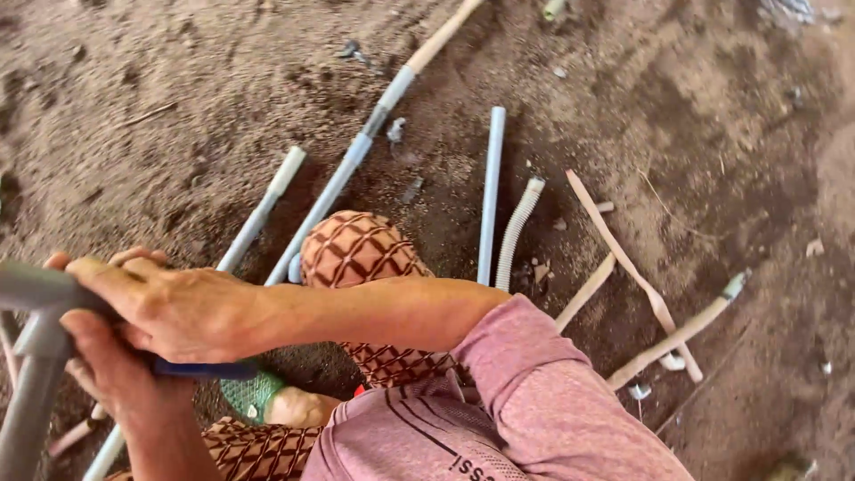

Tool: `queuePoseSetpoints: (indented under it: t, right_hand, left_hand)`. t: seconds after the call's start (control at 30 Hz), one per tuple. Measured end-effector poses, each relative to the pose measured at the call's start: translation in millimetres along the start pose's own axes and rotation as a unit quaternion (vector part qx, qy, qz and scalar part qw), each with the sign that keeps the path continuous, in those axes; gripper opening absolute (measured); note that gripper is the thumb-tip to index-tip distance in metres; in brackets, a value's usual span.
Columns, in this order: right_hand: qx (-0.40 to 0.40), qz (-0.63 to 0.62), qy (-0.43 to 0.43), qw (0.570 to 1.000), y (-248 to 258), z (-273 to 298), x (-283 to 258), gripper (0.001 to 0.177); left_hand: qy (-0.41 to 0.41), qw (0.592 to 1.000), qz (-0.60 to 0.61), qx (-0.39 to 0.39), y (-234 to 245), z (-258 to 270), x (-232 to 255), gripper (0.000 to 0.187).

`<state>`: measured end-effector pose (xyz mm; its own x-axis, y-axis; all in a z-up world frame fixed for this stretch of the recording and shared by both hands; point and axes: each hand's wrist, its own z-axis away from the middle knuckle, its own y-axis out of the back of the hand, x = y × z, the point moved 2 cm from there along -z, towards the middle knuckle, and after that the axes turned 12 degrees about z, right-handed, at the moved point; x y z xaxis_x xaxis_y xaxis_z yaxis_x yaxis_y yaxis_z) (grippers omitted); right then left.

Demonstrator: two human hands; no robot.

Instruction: The person assembles a PVC pipe structure on the ground. They connect various pipe segments, elbow joints, and a valve using their hands, arranging the components into a linear configuration.

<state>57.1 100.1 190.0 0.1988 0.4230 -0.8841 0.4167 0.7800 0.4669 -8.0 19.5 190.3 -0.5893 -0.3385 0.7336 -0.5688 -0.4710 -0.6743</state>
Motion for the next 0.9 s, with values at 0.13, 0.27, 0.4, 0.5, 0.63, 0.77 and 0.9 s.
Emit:
queuePoseSetpoints:
  t: [0.13, 0.27, 0.4, 0.5, 0.63, 0.77, 0.9]
  right_hand:
    - [0.166, 0.072, 0.18, 0.967, 98, 18, 9, 0.015]
    - [0.245, -0.021, -0.162, 0.956, 192, 93, 132, 0.028]
    - [0.223, 0.134, -0.544, 0.798, 171, 217, 327, 0.043]
    - [0.137, 0.162, -0.659, 0.722, 133, 294, 413, 0.054]
    - [0.038, 0.184, -0.719, 0.669, 104, 329, 447, 0.055]
    - [0.044, 0.213, -0.705, 0.675, 108, 341, 457, 0.048]
    - [0.413, 0.177, -0.471, 0.759, 155, 323, 448, 0.031]
  left_hand:
    - [-0.033, 0.985, -0.115, 0.122, -28, 5, -3, 0.092]
    - [0.021, 0.976, -0.195, 0.096, -4, 6, 2, 0.073]
    - [-0.024, 0.88, -0.471, -0.053, 56, -16, -8, 0.024]
    - [-0.102, 0.841, -0.503, -0.173, 52, -20, -13, 0.056]
    - [-0.021, 0.868, -0.474, -0.146, 31, -27, -21, 0.055]
    - [0.044, 0.846, -0.529, 0.046, 0, -12, -17, 0.067]
    - [-0.001, 0.839, -0.543, 0.036, -15, -8, -8, 0.077]
